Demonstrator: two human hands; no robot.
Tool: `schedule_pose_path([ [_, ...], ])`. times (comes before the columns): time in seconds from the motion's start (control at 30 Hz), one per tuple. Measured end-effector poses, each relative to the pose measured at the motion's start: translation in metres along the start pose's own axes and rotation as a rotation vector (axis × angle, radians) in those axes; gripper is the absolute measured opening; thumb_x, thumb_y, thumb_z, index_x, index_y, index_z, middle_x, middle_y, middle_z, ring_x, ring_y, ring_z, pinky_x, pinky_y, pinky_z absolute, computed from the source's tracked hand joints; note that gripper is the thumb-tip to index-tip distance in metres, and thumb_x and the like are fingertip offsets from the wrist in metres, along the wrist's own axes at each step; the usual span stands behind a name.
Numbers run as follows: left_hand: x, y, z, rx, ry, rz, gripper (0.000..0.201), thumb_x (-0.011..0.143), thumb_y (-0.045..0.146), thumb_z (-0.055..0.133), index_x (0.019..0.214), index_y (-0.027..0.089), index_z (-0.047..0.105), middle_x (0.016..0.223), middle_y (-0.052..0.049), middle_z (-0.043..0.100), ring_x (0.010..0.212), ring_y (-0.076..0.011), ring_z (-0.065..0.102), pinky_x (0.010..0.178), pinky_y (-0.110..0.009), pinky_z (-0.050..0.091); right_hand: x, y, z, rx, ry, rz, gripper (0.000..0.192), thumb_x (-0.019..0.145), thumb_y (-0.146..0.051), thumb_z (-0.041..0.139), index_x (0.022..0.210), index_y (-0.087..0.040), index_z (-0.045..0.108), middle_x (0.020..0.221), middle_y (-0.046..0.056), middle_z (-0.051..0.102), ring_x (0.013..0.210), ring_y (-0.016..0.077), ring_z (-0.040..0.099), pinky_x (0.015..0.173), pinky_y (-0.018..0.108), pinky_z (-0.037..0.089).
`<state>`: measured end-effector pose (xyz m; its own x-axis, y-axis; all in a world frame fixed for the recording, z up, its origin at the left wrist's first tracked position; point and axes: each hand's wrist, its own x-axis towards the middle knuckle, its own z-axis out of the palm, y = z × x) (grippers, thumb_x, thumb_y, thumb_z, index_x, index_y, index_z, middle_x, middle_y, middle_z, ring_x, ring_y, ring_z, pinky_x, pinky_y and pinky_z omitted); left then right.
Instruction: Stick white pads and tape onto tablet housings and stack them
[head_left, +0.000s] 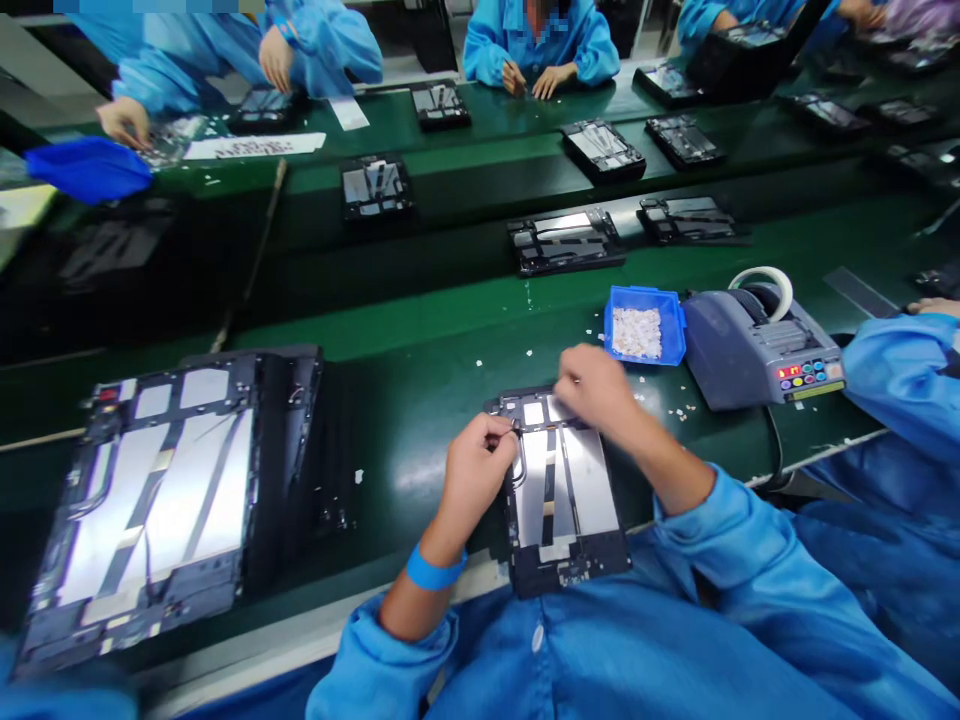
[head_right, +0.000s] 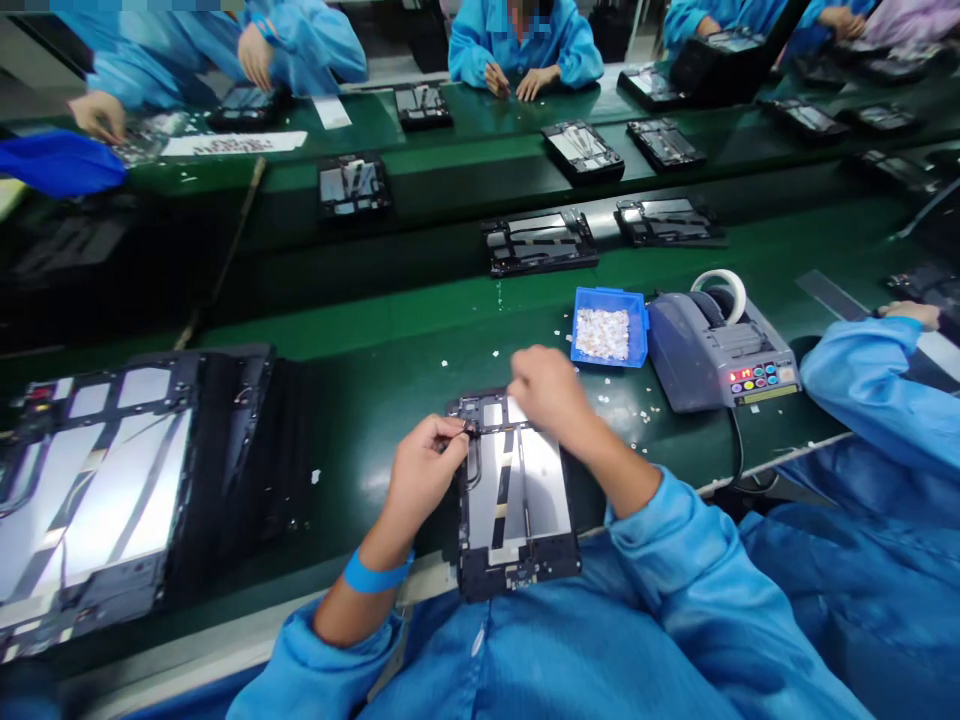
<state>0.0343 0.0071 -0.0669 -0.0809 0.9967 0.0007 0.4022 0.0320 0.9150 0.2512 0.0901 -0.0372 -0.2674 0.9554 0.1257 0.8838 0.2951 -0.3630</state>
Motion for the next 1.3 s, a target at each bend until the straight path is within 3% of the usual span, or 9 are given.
schedule_pose_path([
  [0.07,0.003,-0.003,0.001,-0.101,0.000,-0.091,0.010,0.077,0.031,0.062,0.075,0.021,0.062,0.088,-0.005,0.076,0.080,-0.0202,0.071,0.071,-0.030,0.053,0.004,0.033,-0.022,-0.076,0.083,0.278,0.016,0.087,-0.018,0.054,0.078,-0.017,0.067,0.081,0.010,0.067,0.078,0.0217,0.056,0.067,0.031,0.031],
  [0.13,0.005,-0.004,0.001,-0.138,-0.014,-0.129,0.013,0.076,0.033,0.063,0.075,0.020,0.063,0.085,-0.005,0.075,0.076,-0.0192,0.069,0.068,-0.029,0.052,-0.001,0.045,-0.036,-0.059,0.082,0.408,0.025,0.094,-0.024,0.051,0.078,-0.016,0.069,0.078,0.011,0.069,0.075,0.0219,0.058,0.066,0.031,0.032],
  [0.2,0.003,-0.002,0.001,-0.107,-0.030,-0.121,0.013,0.079,0.033,0.063,0.078,0.020,0.065,0.083,-0.004,0.074,0.073,-0.0183,0.068,0.067,-0.028,0.052,-0.013,0.029,-0.035,0.119,0.006,0.292,0.026,0.096,-0.026,0.052,0.084,-0.016,0.073,0.084,0.009,0.073,0.077,0.0207,0.062,0.068,0.029,0.037],
  [0.3,-0.002,0.003,-0.005,0.036,-0.073,-0.013,0.016,0.084,0.030,0.063,0.092,0.020,0.071,0.085,-0.003,0.074,0.074,-0.0180,0.067,0.070,-0.029,0.052,-0.026,-0.021,-0.014,0.411,-0.148,0.061,0.020,0.094,-0.028,0.059,0.096,-0.020,0.077,0.095,0.005,0.078,0.083,0.0173,0.067,0.073,0.026,0.042],
  [0.43,-0.002,0.000,-0.022,0.277,-0.065,0.160,0.018,0.091,0.025,0.060,0.102,0.021,0.074,0.094,-0.005,0.075,0.083,-0.0197,0.068,0.079,-0.032,0.053,-0.015,-0.059,0.012,0.378,-0.255,0.148,0.026,0.095,-0.038,0.063,0.087,-0.020,0.079,0.085,0.004,0.078,0.077,0.0169,0.068,0.067,0.025,0.039],
  [0.57,0.008,-0.010,-0.034,0.451,-0.064,0.251,0.019,0.097,0.022,0.056,0.104,0.020,0.074,0.100,-0.007,0.076,0.094,-0.0238,0.069,0.088,-0.036,0.053,0.005,-0.055,0.021,0.242,-0.314,0.185,0.022,0.089,-0.033,0.065,0.077,-0.021,0.079,0.075,0.003,0.076,0.070,0.0162,0.064,0.060,0.026,0.033],
  [0.83,0.022,-0.020,-0.027,0.623,-0.108,0.505,0.029,0.101,0.018,0.050,0.121,0.017,0.072,0.107,-0.011,0.076,0.098,-0.0262,0.068,0.089,-0.039,0.053,0.015,-0.061,0.024,0.059,-0.375,0.202,0.024,0.085,-0.030,0.061,0.069,-0.021,0.076,0.069,0.004,0.073,0.064,0.0166,0.062,0.057,0.027,0.031],
  [1.13,0.018,-0.025,-0.026,0.802,-0.150,0.599,0.034,0.102,0.017,0.051,0.132,0.019,0.069,0.113,-0.010,0.076,0.091,-0.0254,0.063,0.081,-0.037,0.051,0.014,-0.064,0.025,0.000,-0.369,0.199,0.024,0.087,-0.033,0.059,0.077,-0.023,0.078,0.081,0.007,0.078,0.077,0.0213,0.069,0.063,0.028,0.038],
  [1.3,0.013,-0.017,-0.026,0.965,-0.167,0.607,0.036,0.101,0.018,0.053,0.135,0.020,0.067,0.117,-0.011,0.074,0.092,-0.0273,0.061,0.076,-0.039,0.048,0.012,-0.062,0.027,0.044,-0.362,0.205,0.022,0.091,-0.034,0.059,0.084,-0.024,0.077,0.087,0.005,0.078,0.082,0.0205,0.069,0.068,0.027,0.040],
])
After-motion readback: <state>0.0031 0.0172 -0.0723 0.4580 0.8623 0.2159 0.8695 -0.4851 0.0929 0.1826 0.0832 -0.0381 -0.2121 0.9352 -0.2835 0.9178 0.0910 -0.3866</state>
